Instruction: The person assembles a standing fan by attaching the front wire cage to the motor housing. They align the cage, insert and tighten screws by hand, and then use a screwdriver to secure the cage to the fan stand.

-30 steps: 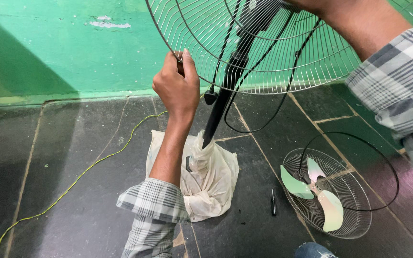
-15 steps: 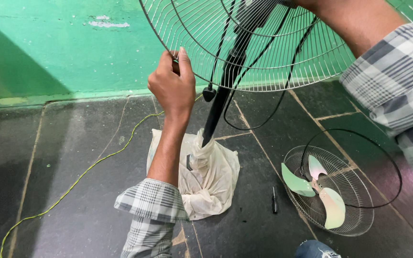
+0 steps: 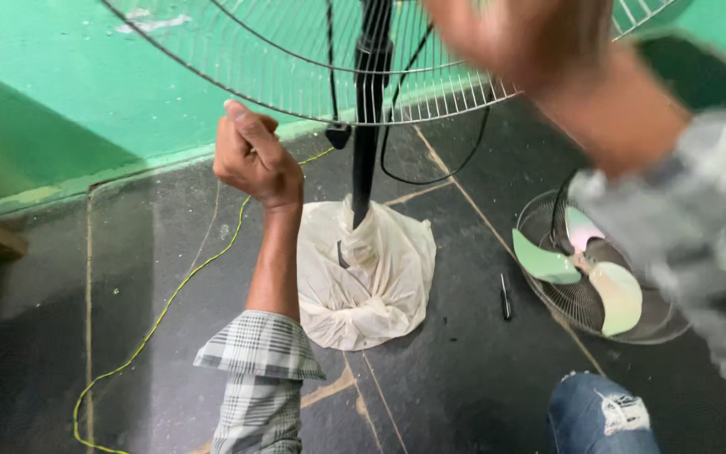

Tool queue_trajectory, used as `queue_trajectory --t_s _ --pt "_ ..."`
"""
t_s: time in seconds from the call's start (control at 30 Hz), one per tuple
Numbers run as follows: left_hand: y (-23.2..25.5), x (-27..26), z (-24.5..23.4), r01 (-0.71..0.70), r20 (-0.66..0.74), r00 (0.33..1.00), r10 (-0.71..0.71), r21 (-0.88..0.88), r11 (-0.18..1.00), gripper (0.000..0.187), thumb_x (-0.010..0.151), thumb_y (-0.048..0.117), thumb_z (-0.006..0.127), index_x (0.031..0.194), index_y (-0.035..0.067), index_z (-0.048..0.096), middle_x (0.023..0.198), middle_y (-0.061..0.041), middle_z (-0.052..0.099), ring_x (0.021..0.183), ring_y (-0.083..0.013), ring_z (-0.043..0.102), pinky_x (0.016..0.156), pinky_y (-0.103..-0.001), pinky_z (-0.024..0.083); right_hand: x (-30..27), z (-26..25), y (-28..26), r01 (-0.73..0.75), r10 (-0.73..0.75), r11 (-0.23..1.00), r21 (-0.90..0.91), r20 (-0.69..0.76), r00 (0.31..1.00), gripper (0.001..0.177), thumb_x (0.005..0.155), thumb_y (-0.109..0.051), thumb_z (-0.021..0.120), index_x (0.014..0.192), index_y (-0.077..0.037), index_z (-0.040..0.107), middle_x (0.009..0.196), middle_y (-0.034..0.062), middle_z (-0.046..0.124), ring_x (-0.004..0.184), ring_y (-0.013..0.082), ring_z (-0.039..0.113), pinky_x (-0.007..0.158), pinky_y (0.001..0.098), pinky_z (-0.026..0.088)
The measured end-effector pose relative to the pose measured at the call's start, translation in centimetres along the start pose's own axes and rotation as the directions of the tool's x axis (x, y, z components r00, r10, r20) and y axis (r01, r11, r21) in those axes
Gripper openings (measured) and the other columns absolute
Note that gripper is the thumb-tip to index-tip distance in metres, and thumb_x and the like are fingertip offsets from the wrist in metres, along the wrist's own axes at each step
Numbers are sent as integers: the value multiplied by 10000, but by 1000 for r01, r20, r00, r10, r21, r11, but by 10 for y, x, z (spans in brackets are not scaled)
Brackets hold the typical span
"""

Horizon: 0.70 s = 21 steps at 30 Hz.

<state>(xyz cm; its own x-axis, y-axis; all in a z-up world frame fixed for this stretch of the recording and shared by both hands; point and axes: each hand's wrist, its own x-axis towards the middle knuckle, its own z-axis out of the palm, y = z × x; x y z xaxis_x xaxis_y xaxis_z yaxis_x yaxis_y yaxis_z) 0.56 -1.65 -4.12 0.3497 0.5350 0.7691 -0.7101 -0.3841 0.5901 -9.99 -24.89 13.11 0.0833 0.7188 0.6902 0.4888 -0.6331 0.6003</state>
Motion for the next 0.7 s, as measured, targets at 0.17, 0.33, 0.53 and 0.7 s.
queue_trajectory --t_s 0.17,0.33,0.53,0.7 --pt "-35 -50 9 -58 129 991 40 142 988 511 1129 254 506 661 58 571 664 -70 558 585 -259 540 574 -434 384 -95 -3 -71 -255 264 937 239 -4 965 183 867 -4 827 876 -5 644 936 110 617 921 326 627 828 448 556" --pt "-68 -120 -1 -312 494 851 178 203 928 404 1030 155 710 678 44 547 705 -123 536 585 -325 535 550 -450 401 -216 44 -128 -647 598 711 277 247 763 162 857 -29 811 846 -30 649 845 84 574 779 267 618 691 390 516" --pt "-93 -240 -9 -318 921 387 46 86 944 267 986 224 679 771 68 658 844 -156 669 704 -375 663 653 -478 538 -371 67 -182 -776 565 591 223 571 595 113 904 -98 711 869 -30 628 902 98 617 777 300 660 685 415 553" --pt "-108 -390 -20 -379 902 -394 -175 14 925 328 894 287 675 1173 118 640 1079 -174 692 1006 -378 678 841 -520 533 -468 34 -226 -781 91 621 64 984 153 147 871 -213 647 849 -72 685 972 116 686 904 356 702 755 488 573"
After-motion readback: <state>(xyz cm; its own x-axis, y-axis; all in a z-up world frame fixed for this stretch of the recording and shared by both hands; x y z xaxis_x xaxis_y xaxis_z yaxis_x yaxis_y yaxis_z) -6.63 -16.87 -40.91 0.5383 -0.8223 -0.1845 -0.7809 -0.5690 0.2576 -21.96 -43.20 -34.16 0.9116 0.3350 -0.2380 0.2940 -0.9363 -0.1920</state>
